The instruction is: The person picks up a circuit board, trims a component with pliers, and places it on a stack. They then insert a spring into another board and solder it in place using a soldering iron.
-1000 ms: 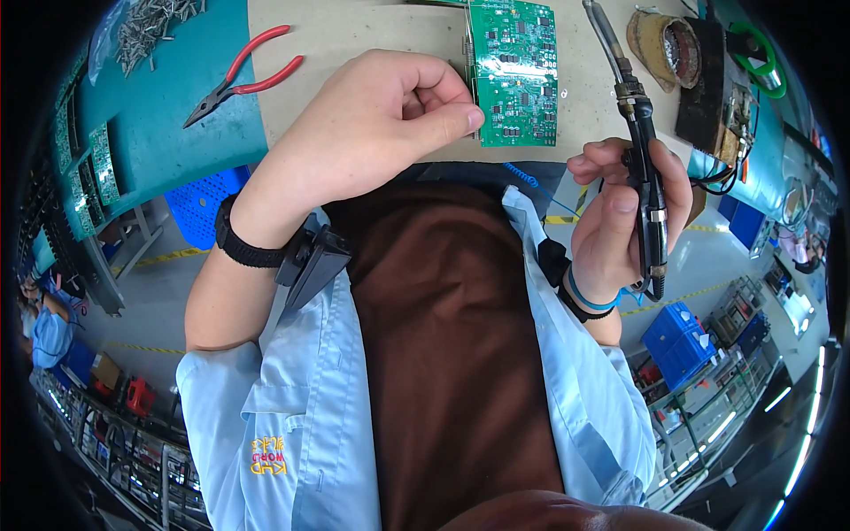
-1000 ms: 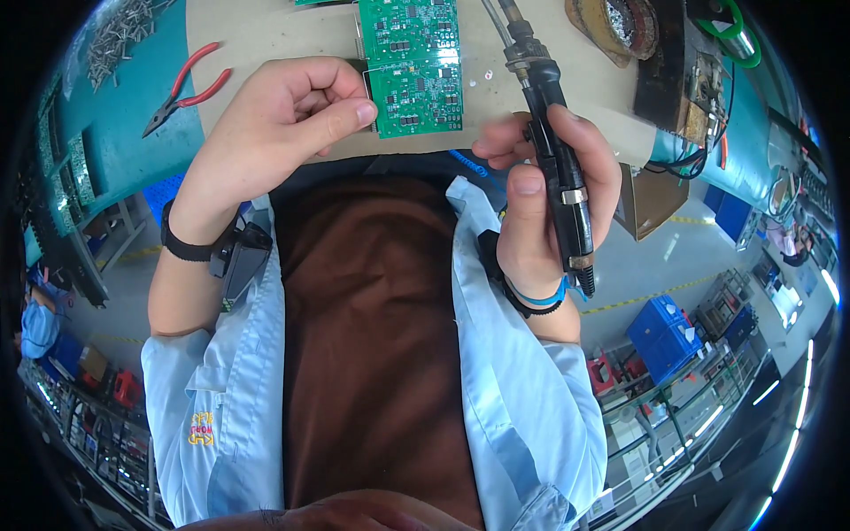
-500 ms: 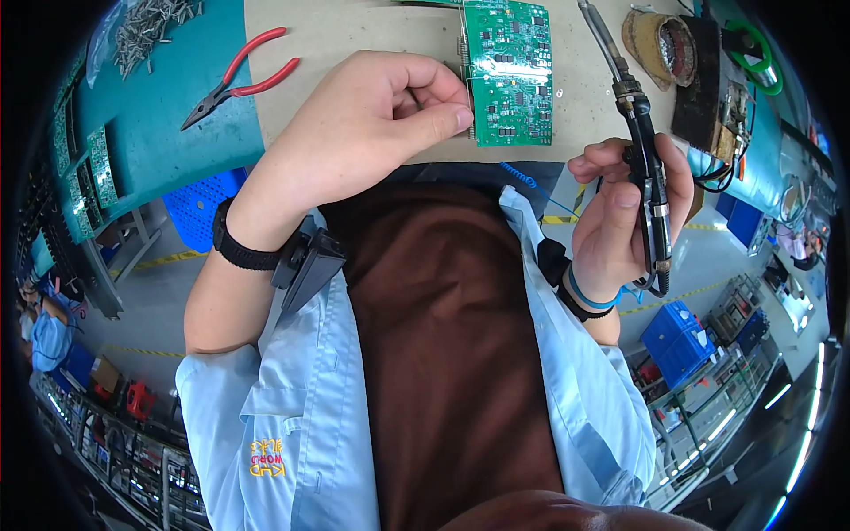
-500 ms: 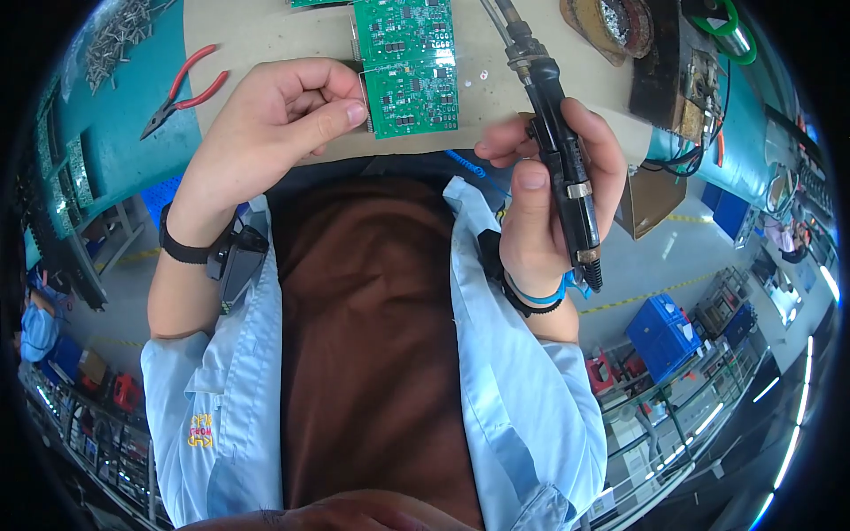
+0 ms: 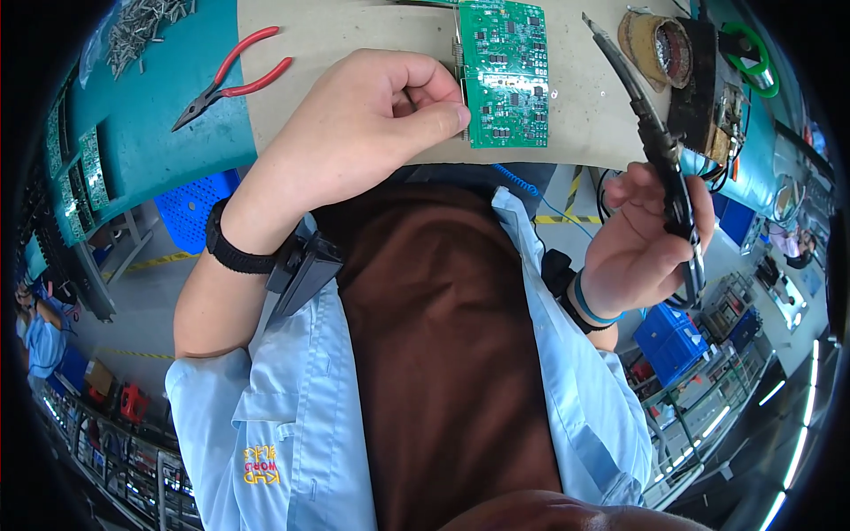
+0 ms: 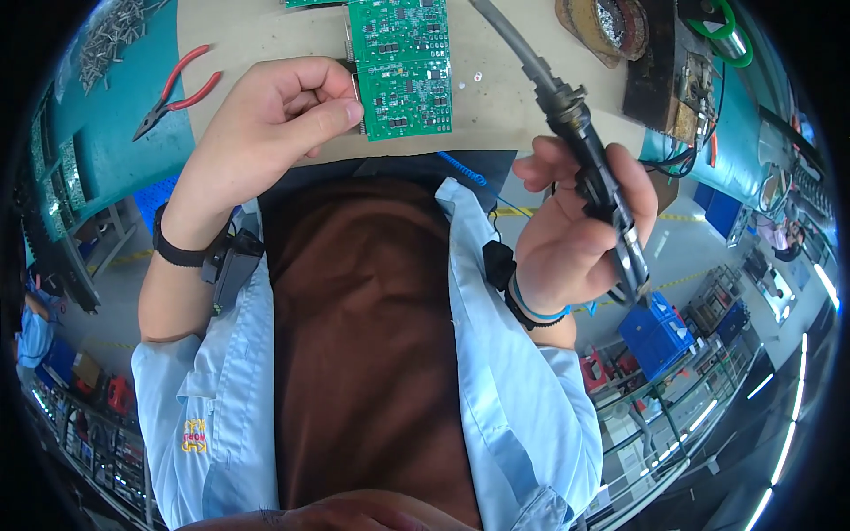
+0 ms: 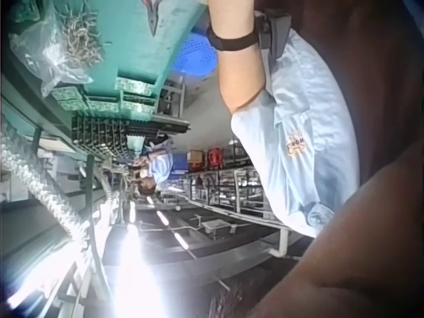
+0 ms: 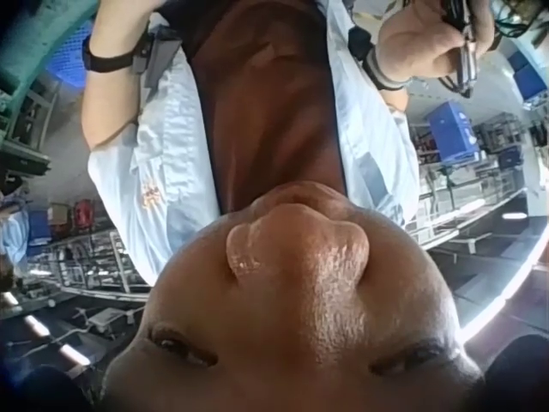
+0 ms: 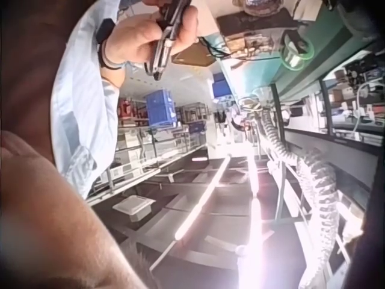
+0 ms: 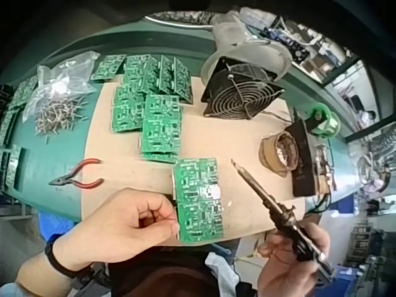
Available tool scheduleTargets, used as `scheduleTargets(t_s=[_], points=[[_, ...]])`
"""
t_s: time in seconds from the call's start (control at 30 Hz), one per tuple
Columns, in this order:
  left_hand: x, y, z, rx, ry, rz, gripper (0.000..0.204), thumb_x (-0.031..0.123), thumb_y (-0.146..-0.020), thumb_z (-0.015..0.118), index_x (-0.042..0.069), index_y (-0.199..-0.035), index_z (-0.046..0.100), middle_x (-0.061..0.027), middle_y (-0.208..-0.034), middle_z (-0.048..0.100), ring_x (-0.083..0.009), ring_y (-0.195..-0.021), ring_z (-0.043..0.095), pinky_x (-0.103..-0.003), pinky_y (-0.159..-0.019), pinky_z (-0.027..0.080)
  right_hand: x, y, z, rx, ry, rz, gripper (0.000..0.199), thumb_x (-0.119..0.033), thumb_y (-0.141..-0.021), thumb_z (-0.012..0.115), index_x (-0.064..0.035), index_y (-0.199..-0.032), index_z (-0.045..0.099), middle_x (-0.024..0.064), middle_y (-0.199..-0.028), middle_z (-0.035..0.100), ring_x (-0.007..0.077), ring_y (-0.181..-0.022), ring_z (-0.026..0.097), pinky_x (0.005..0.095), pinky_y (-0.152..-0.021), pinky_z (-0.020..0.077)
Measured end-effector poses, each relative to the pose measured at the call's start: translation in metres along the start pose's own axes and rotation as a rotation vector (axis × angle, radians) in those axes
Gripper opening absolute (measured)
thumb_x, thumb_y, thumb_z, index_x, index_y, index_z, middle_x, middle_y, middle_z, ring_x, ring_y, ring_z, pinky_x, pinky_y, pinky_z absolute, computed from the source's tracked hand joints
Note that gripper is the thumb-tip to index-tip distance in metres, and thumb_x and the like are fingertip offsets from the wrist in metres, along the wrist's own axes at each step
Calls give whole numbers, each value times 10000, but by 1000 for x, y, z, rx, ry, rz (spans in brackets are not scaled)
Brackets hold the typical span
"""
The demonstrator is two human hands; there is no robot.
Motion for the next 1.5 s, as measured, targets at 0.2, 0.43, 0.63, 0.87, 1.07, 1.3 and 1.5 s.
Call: scheduleTargets(t_s=[0.2,0.43,0.63,0.87,1.07,1.3,1.5], points=[[4,-1,0,28,22,-16,204,176,-962,684,-26,-956,704,-1,-817,680,-43,-728,579,-229,-655,476,-24,8,2,-143,263,-194,603,-416,-965,704,11,-1337,499,269,-1025,697,324,-808,713,361,-747,572],[-3,-3,0,15,-26,-6,169,225,-989,677,57,-989,681,56,-852,663,-4,-679,513,-182,-584,418,-35,5,7,-320,292,-214,555,-205,-829,866,9,-1229,546,259,-967,705,299,-802,731,337,-704,564],[-1,-4,-1,18,-32,-12,199,226,-967,688,28,-971,695,29,-820,668,-26,-679,532,-204,-598,433,-40,4,14,-423,343,-252,506,-124,-776,910,18,-1151,602,232,-940,708,274,-770,722,318,-628,540],[-4,-4,-2,5,-52,-39,174,229,-980,691,56,-997,686,57,-841,662,-4,-687,525,-182,-590,428,-44,-2,24,-498,420,-252,481,-88,-771,905,17,-1135,608,214,-916,708,273,-738,713,322,-605,537],[0,-4,-1,41,-35,-16,231,229,-941,698,-1,-948,713,6,-774,664,-47,-672,551,-232,-596,439,-48,-5,29,-556,493,-255,483,-88,-767,908,10,-1131,606,211,-911,708,281,-737,715,325,-614,548],[3,-4,-2,56,-36,1,256,227,-920,706,-28,-923,730,-29,-743,673,-79,-663,569,-262,-605,451,-47,-7,34,-581,499,-262,477,-62,-766,899,9,-1133,603,211,-912,708,283,-735,715,326,-616,551],[2,-3,-3,55,-50,-12,258,227,-916,708,-30,-915,730,-44,-747,682,-91,-665,583,-269,-617,463,-48,-9,34,-638,507,-231,505,-18,-752,891,-2,-1160,593,206,-951,707,288,-756,719,334,-635,556]])
Point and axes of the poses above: each hand's wrist, its own y-axis away from the middle knuckle, its own z-axis out of the palm, x = y × z, the point moved 5 cm from there along -y, towards the middle knuckle
